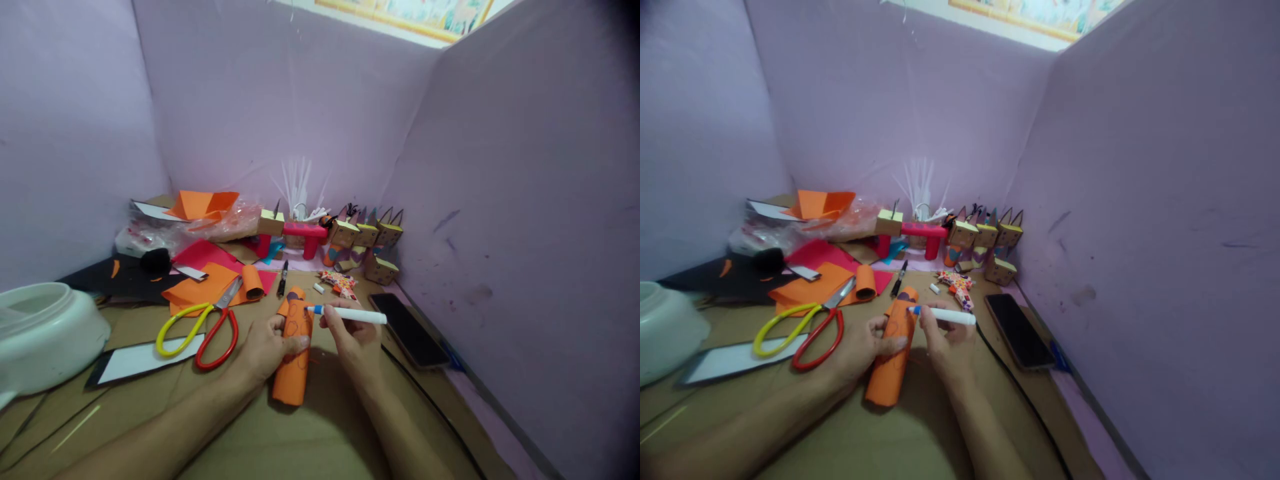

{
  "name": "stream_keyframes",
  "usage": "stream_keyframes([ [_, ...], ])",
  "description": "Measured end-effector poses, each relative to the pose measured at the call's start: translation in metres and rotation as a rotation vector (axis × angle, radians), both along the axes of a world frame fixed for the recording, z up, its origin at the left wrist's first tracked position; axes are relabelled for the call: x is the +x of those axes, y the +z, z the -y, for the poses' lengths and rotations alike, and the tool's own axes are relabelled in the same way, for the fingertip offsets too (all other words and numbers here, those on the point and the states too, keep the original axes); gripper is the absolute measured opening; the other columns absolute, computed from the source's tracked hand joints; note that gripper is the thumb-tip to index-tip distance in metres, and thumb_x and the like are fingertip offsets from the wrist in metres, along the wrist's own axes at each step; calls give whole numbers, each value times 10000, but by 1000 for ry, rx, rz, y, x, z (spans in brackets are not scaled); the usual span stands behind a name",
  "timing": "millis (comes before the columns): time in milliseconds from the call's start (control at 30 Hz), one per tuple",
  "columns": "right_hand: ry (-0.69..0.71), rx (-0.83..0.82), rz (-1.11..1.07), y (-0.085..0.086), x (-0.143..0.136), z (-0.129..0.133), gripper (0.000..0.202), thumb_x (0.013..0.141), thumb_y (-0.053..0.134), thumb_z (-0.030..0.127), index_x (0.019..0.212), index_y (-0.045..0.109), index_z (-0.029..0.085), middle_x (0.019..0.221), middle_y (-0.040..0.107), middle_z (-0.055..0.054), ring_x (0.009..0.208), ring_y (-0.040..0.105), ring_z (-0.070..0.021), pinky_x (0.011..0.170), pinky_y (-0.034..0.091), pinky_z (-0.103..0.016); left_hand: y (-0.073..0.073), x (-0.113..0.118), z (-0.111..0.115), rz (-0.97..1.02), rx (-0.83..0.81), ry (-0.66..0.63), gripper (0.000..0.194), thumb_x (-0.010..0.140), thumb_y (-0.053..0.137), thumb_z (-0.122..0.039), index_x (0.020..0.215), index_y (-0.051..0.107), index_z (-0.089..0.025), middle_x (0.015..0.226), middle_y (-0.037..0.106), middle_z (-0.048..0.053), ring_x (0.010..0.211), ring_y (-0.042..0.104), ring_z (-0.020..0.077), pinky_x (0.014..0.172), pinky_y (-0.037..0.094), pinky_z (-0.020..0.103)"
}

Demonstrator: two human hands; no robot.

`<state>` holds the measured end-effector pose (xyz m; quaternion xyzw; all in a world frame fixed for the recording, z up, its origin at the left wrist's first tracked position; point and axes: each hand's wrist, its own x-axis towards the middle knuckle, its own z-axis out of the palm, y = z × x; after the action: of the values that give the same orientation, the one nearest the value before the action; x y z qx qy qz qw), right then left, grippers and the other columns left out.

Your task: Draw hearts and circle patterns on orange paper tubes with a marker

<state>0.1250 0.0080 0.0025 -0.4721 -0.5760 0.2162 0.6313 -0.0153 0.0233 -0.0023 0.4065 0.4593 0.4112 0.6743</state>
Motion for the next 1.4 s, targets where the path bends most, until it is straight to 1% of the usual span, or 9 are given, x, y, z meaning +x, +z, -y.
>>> stream_keyframes([
  [167,6,-23,5,0,0,0,121,790,583,264,732,615,162,575,599,-2,523,557,-125,496,441,-229,-2,0,-1,10,12,0,359,453,760,-160,766,594,-105,620,653,29,565,585,157,542,461,256],
  [333,-22,-70,9,-1,0,1,134,774,594,276,709,601,160,534,584,3,477,543,-122,456,421,-224,-1,-1,0,17,9,-8,377,458,768,-176,788,599,-110,612,646,19,569,589,160,546,463,261],
  [533,13,-44,-16,-2,-1,1,141,788,585,278,716,612,159,550,591,0,497,551,-121,484,440,-229,-1,-1,-1,14,17,6,347,452,762,-151,763,611,-113,612,648,19,562,583,155,536,459,252],
  [733,-17,1,-12,-1,0,-2,125,796,585,260,725,617,162,565,596,4,512,551,-115,495,436,-223,-1,0,-1,27,-2,1,352,456,767,-162,765,605,-116,601,652,29,544,588,161,538,464,265],
  [900,-8,-11,-47,0,-1,-2,127,798,585,262,722,615,165,555,591,11,511,556,-113,495,443,-216,-3,0,-1,-1,4,-6,368,459,764,-177,781,598,-110,623,659,41,552,593,166,547,465,274],
  [1000,-9,-9,-44,0,-2,-1,125,795,587,259,716,614,166,556,590,12,505,553,-111,489,441,-214,-1,-1,-1,-17,15,-3,369,464,764,-189,783,598,-103,611,650,34,545,585,156,541,458,266],
  [1200,-1,-16,-34,-1,-1,-1,131,795,585,261,709,610,166,556,588,10,504,546,-113,489,437,-218,2,0,0,14,8,6,367,456,765,-175,775,597,-103,596,635,19,538,572,136,535,447,246],
  [1400,-13,-16,9,1,0,-1,126,788,580,251,705,609,161,563,588,1,514,546,-119,488,429,-224,0,1,0,24,-6,5,390,439,771,-173,780,593,-111,627,652,32,568,588,160,555,461,264],
])
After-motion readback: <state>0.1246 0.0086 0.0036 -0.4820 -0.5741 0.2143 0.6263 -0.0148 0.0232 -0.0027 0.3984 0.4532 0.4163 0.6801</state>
